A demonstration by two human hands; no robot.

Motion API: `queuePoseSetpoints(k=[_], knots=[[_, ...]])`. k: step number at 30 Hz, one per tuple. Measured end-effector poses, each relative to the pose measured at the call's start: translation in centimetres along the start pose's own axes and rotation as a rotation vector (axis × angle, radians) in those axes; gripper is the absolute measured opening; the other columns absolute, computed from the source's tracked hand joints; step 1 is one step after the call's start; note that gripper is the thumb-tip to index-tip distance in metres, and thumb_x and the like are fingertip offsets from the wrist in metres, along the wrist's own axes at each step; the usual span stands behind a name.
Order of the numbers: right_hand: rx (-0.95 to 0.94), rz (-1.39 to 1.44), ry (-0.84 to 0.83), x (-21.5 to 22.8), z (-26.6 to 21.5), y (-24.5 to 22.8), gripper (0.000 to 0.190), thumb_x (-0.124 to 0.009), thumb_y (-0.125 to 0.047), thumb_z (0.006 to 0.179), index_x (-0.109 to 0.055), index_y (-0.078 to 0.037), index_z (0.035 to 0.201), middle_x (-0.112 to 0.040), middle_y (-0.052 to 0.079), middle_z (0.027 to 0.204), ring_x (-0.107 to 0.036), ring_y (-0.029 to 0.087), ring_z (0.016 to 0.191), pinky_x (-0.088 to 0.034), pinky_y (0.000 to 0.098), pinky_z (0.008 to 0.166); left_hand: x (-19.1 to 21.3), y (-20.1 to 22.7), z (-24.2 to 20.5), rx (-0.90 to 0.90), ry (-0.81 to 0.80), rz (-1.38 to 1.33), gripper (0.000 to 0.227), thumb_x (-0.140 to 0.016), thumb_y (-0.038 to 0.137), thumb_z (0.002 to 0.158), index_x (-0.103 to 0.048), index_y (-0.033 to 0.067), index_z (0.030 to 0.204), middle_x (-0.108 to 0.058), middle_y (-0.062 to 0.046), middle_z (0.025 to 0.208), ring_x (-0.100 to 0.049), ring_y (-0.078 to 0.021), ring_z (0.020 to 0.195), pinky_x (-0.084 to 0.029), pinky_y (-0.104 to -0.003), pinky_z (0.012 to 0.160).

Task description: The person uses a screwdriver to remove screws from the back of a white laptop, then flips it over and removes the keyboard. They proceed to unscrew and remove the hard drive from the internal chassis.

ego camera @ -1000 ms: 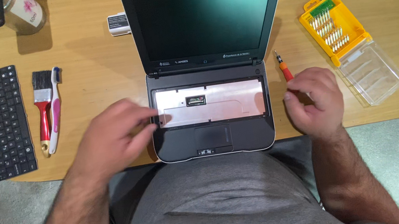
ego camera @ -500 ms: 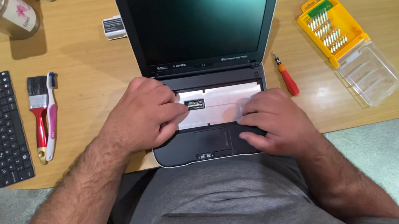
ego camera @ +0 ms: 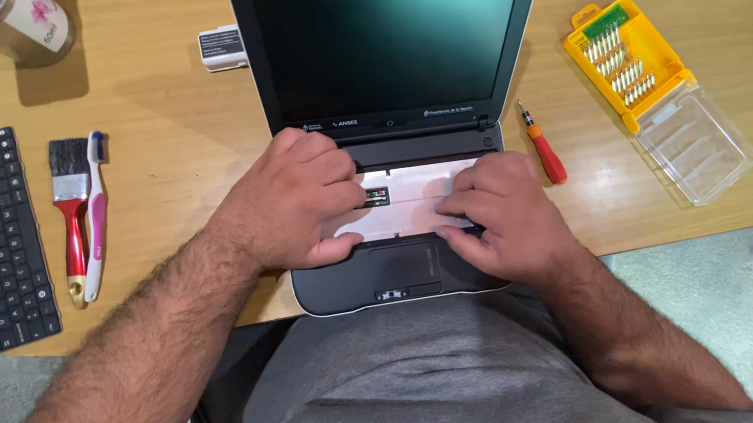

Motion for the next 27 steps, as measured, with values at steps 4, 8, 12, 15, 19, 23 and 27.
queuePoseSetpoints(k=[4,8,12,15,19,23,27], knots=[[-0.06,-0.027,-0.019,-0.1,0.1,-0.2,0.026,-0.075,-0.042,0.086,-0.077,-0.022,0.103,-0.067,0.001,0.096,-0.063,0.025,0.1,-0.044,0.0422,0.095,-0.1,0.0,-0.1,0.012,-0.012,0.019,0.042,-0.059,0.064,0.087,-0.067,0.0231,0.094,-0.054,-0.001,0.09,-0.057,-0.0236,0.104,-0.045,-0.043,0.096],[-0.102,-0.051,-0.001,-0.5,-0.2,-0.3,0.026,-0.076,-0.045,0.086,-0.074,-0.026,0.104,-0.063,-0.002,0.103,-0.058,0.025,0.111,-0.04,0.0417,0.098,0.0,0.1,0.2,0.023,-0.05,0.026,0.046,-0.057,0.068,0.087,-0.066,0.0232,0.092,-0.054,-0.001,0.093,-0.056,-0.0234,0.11,-0.043,-0.043,0.096],[-0.142,-0.003,-0.011,0.0,0.2,-0.7,0.026,-0.076,-0.04,0.088,-0.073,-0.023,0.107,-0.065,0.002,0.113,-0.057,0.029,0.119,-0.04,0.0445,0.102,1.0,0.8,1.0,0.046,-0.08,0.012,0.052,-0.063,0.073,0.084,-0.065,0.021,0.091,-0.056,-0.002,0.102,-0.054,-0.0245,0.115,-0.042,-0.043,0.096],[-0.16,0.008,-0.029,0.2,0.1,-0.8,0.025,-0.077,-0.037,0.088,-0.073,-0.021,0.106,-0.066,0.004,0.116,-0.056,0.03,0.122,-0.04,0.0458,0.104,1.0,1.3,1.5,0.039,-0.06,0.03,0.053,-0.065,0.073,0.083,-0.064,0.0199,0.09,-0.056,-0.002,0.105,-0.054,-0.0254,0.116,-0.042,-0.044,0.095],[-0.187,0.002,-0.06,0.4,0.4,-0.7,0.025,-0.078,-0.037,0.088,-0.074,-0.02,0.106,-0.066,0.005,0.116,-0.055,0.031,0.125,-0.038,0.0466,0.105,0.8,1.0,1.4,0.048,-0.056,0.049,0.051,-0.064,0.069,0.086,-0.066,0.0183,0.091,-0.057,-0.004,0.106,-0.054,-0.0268,0.114,-0.042,-0.044,0.093],[-0.214,0.018,-0.083,0.9,0.5,-0.9,0.026,-0.078,-0.034,0.088,-0.076,-0.016,0.107,-0.068,0.01,0.116,-0.057,0.033,0.126,-0.04,0.049,0.108,1.9,0.8,0.9,0.026,-0.048,0.003,0.049,-0.075,0.063,0.078,-0.066,0.0177,0.093,-0.059,-0.006,0.114,-0.056,-0.0298,0.113,-0.044,-0.044,0.091],[-0.253,0.025,-0.082,1.1,0.3,-0.9,0.026,-0.077,-0.033,0.089,-0.076,-0.015,0.108,-0.068,0.012,0.116,-0.056,0.033,0.128,-0.04,0.0499,0.109,1.8,1.1,1.0,0.043,-0.063,0.0,0.058,-0.075,0.072,0.073,-0.065,0.0189,0.093,-0.06,-0.006,0.121,-0.054,-0.0288,0.118,-0.042,-0.044,0.094]])
Point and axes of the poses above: each hand's wrist, its own z-axis towards the middle knuckle, its own x-axis out of the back of the hand, y = z × x, the point moved 2 cm from there along z, towards the middle knuckle
